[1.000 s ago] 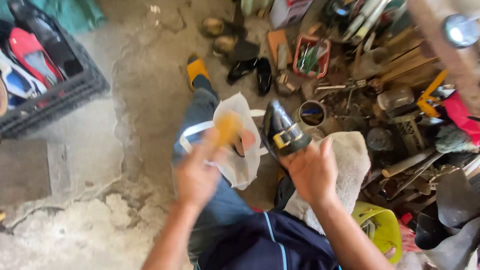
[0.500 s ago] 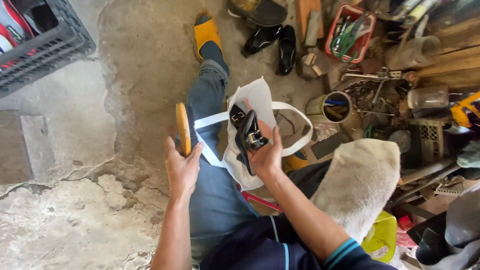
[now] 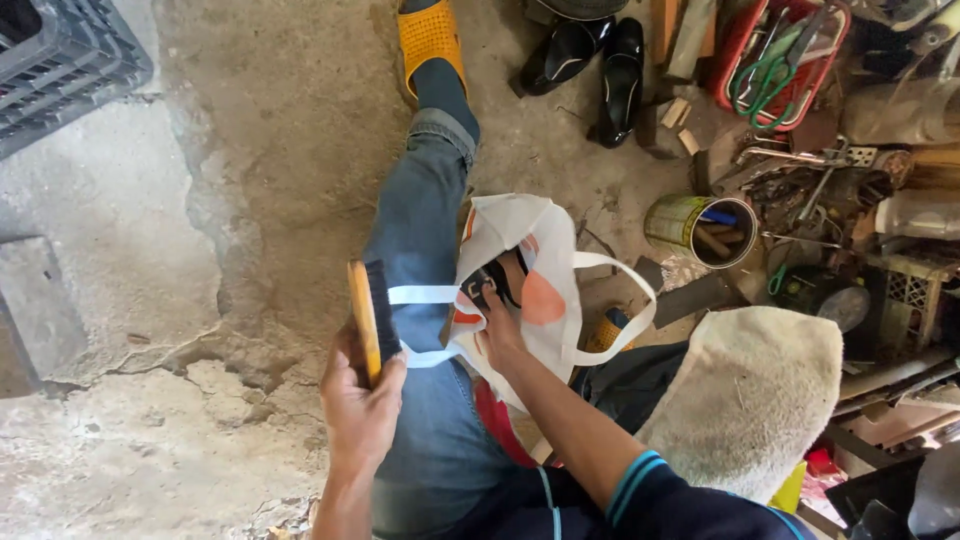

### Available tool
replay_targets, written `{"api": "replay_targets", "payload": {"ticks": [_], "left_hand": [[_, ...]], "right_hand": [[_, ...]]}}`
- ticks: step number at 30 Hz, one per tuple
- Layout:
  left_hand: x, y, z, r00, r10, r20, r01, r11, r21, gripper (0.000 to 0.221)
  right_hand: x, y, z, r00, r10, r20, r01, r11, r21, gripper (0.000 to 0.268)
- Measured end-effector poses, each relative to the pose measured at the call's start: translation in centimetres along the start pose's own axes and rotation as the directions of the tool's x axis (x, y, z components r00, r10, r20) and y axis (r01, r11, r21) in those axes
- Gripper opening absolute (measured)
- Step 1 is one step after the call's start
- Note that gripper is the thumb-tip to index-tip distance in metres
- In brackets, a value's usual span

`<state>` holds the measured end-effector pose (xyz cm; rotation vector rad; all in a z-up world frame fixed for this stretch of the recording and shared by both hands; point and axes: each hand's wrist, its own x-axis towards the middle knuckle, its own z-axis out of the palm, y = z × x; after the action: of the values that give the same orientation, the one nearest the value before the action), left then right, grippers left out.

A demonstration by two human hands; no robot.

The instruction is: Inspecting, cleaning, and performing maintenance on various types of footwear using brushes and manual manipulation.

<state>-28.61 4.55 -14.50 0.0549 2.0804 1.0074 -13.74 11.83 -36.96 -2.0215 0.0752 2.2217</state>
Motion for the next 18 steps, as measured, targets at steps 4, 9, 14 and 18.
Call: {"api": "replay_targets", "payload": {"ticks": [4, 9, 14, 18], "left_hand": [[-0.2, -0.2, 0.2, 1.0, -0.001, -0.026, 0.001, 1.0, 0.004, 0.043], [-1.9, 0.8, 0.6, 0.997, -0.05, -0.065, 0.049, 0.999, -0.022, 0.032], [-4.5, -0.9, 1.3, 0.977, 0.006, -0.215, -0.04, 0.988, -0.151, 0.042], [-9.5, -1.2, 3.5, 0.952, -0.075, -0.297, -0.008, 0.964, -0.267, 0.04]], "right_hand": [[-7.3, -3.1, 1.3, 0.958, -0.284, 0.05, 0.259, 0.772, -0.58, 0.053], [-17.4, -8.1, -1.8, 0.819, -0.355, 0.451, 0.573, 0.448, -0.686, 0.066], [-26.4, -10.4, -9.2, 0.472, -0.684, 0.556, 0.692, -0.104, -0.715, 0.051], [-31.4, -8.5, -16.3, 0.181, -0.786, 0.591, 0.782, -0.249, -0.571, 0.036]]}}
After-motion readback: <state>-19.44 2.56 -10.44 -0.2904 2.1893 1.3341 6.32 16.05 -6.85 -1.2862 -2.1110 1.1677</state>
